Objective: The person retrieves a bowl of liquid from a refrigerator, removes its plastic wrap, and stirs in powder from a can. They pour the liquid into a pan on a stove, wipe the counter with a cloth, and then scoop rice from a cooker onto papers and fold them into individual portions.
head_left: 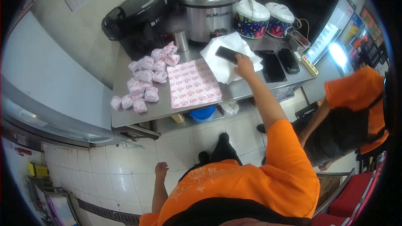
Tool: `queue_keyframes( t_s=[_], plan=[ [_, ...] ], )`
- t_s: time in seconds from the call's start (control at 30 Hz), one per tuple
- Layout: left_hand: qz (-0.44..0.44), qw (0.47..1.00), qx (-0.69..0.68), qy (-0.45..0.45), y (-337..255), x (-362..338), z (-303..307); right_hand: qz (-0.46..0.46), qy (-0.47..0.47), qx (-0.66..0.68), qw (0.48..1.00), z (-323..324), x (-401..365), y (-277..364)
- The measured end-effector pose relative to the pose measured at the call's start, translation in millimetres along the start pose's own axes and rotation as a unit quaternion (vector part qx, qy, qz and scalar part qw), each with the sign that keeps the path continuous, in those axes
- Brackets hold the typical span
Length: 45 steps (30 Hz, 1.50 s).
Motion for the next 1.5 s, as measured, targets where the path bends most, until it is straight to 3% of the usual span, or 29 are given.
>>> queue_keyframes(
  t_s=[0.03, 0.07, 0.13, 0.2, 0.27, 0.4, 0.5, 0.57, 0.63, 0.67, 0.7, 0.73, 0.77, 0.9, 0.97, 1.0, 1.07, 1.17, 1.37, 1.43, 1.5],
  plan=[
    [0.038, 0.996, -0.071, 0.030, -7, -8, -13, 0.008, 0.008, -0.041, 0.999, -11, 8, -1],
    [0.037, 0.996, -0.070, 0.029, -29, -17, -17, 0.013, 0.015, -0.064, 0.998, -22, 16, -3],
    [0.075, 0.988, -0.073, 0.114, -89, -39, -40, -0.001, 0.047, -0.077, 0.996, -41, 29, -9],
    [0.028, 0.978, -0.094, 0.185, -153, -40, -67, -0.014, 0.081, -0.091, 0.992, -57, 38, -18],
    [-0.026, 0.961, -0.132, 0.244, -232, -46, -100, 0.000, 0.177, -0.100, 0.979, -73, 42, -27],
    [-0.079, 0.926, -0.145, 0.339, -362, -46, -199, 0.067, 0.207, -0.112, 0.970, -77, 53, -26],
    [-0.116, 0.919, -0.185, 0.327, -439, -36, -263, 0.075, 0.217, -0.081, 0.970, -75, 59, -27],
    [0.048, 0.903, -0.274, 0.326, -456, -27, -306, -0.020, 0.312, -0.004, 0.950, -83, 55, -44],
    [0.073, 0.864, -0.373, 0.331, -477, -21, -327, -0.149, 0.352, 0.158, 0.911, -88, 45, -66],
    [0.055, 0.873, -0.357, 0.327, -480, -19, -333, -0.211, 0.406, 0.233, 0.858, -78, 37, -67],
    [0.038, 0.882, -0.344, 0.321, -480, -17, -334, -0.226, 0.399, 0.231, 0.858, -64, 34, -79],
    [0.039, 0.881, -0.336, 0.330, -478, -16, -337, -0.272, 0.336, 0.310, 0.847, -46, 37, -88],
    [0.014, 0.891, -0.324, 0.317, -477, -11, -334, -0.311, 0.271, 0.386, 0.825, -29, 41, -99],
    [-0.037, 0.919, -0.278, 0.277, -485, -7, -317, -0.380, 0.082, 0.346, 0.854, 30, 37, -191],
    [-0.046, 0.922, -0.276, 0.269, -489, -5, -309, -0.400, 0.052, 0.200, 0.893, 24, 17, -262],
    [-0.059, 0.922, -0.277, 0.263, -493, -5, -304, -0.402, 0.054, 0.201, 0.892, 20, 10, -274],
    [-0.051, 0.918, -0.292, 0.264, -506, -14, -290, -0.398, 0.107, -0.081, 0.907, 24, -6, -308],
    [-0.028, 0.900, -0.348, 0.263, -532, -25, -269, -0.355, 0.089, -0.185, 0.912, 9, -23, -317],
    [-0.047, 0.890, -0.415, 0.180, -588, -20, -185, -0.364, 0.117, -0.201, 0.902, -18, -33, -311],
    [-0.114, 0.886, -0.424, 0.147, -604, -10, -138, -0.364, 0.121, -0.208, 0.900, -20, -35, -303],
    [-0.218, 0.891, -0.373, 0.142, -632, -24, -97, -0.236, 0.000, -0.210, 0.949, 0, -5, -268]
  ],
)
Point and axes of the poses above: each hand's wrist, its own x-axis towards the middle knuckle, its own z-axis out of the back of the hand, y = z × x, the point moved 10 cm from there along x, towards the middle knuckle, and after that the axes turned 15 degrees about -y, right-handed, at the moved point
